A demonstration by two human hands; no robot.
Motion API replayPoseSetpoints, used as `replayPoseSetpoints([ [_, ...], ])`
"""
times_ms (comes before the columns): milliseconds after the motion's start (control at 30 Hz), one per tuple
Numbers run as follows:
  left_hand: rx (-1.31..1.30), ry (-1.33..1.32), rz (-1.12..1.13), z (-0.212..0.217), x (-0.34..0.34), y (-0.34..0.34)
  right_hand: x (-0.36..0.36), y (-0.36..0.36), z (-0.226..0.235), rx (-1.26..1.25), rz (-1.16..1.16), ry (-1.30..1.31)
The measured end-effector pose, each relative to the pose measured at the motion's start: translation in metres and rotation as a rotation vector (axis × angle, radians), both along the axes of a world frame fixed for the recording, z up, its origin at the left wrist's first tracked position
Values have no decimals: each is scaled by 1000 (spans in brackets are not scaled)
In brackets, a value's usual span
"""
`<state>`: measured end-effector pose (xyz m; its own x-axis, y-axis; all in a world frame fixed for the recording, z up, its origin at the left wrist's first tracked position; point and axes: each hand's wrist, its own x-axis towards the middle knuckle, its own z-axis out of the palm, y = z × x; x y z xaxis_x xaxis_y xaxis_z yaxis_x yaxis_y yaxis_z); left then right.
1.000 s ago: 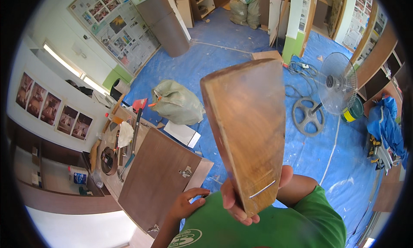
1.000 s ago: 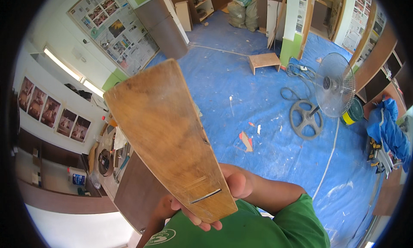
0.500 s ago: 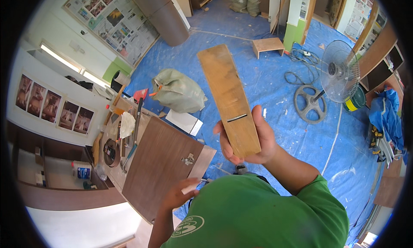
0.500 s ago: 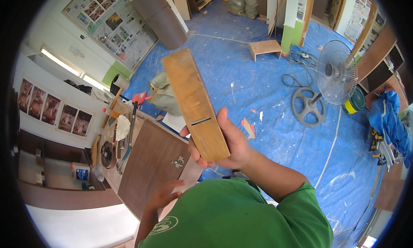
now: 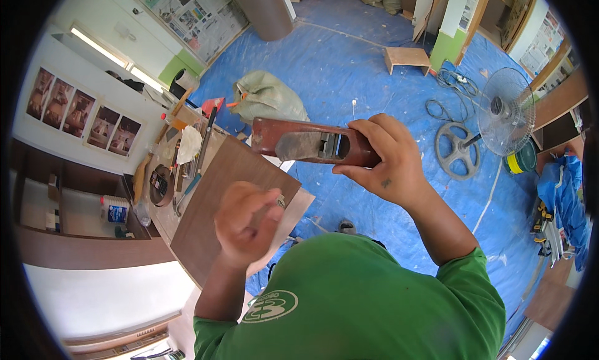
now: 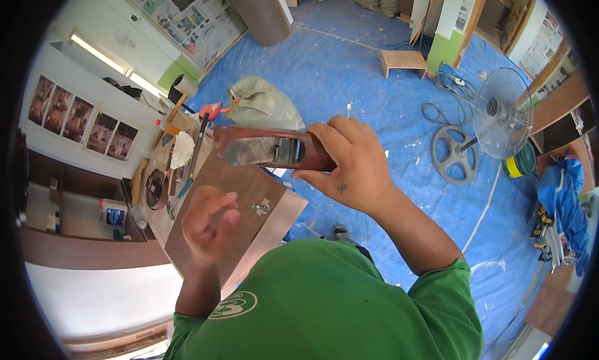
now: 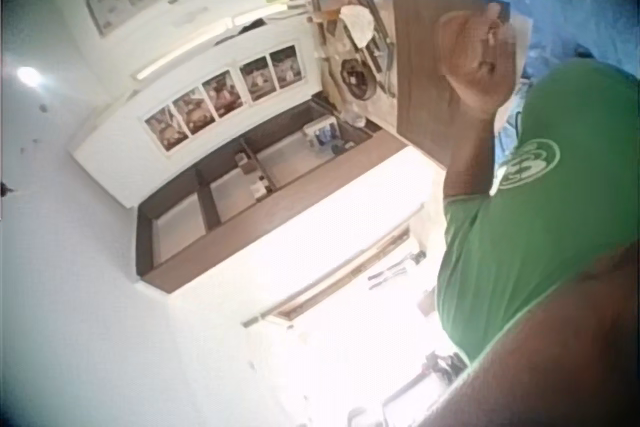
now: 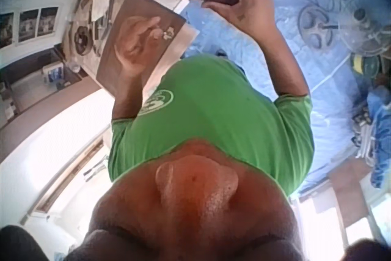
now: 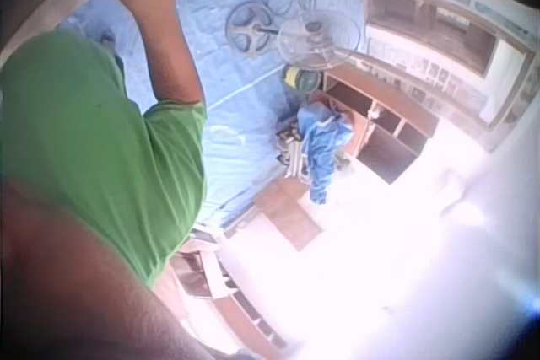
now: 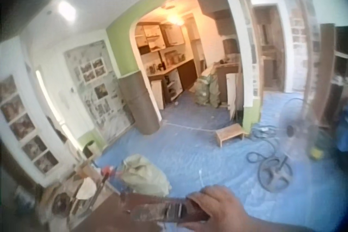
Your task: The person handles a cabinet door, places it on a workbench, and uses a utility knife to trim its edge. They then flip the door and inspect the surface.
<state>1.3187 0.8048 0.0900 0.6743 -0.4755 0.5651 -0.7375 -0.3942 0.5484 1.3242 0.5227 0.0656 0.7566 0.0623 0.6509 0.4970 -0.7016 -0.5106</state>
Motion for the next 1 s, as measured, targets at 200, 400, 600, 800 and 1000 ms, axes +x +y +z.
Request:
replayPoseSetpoints([
  [200, -154, 762, -317, 13, -24, -66, 1, 11, -7, 96, -79, -56],
  [400, 90, 763, -204, 16, -10, -98, 4, 15, -17, 121, -110, -108],
  [600, 220, 585, -104, 6, -13, -107, 6, 15, -25, 129, -122, -102],
  [800, 318, 463, -19, -6, -13, -112, 10, 17, -33, 159, -100, -130],
  [1000, 145, 502, -5, -18, -7, -111, 16, 16, -39, 138, -129, -152],
])
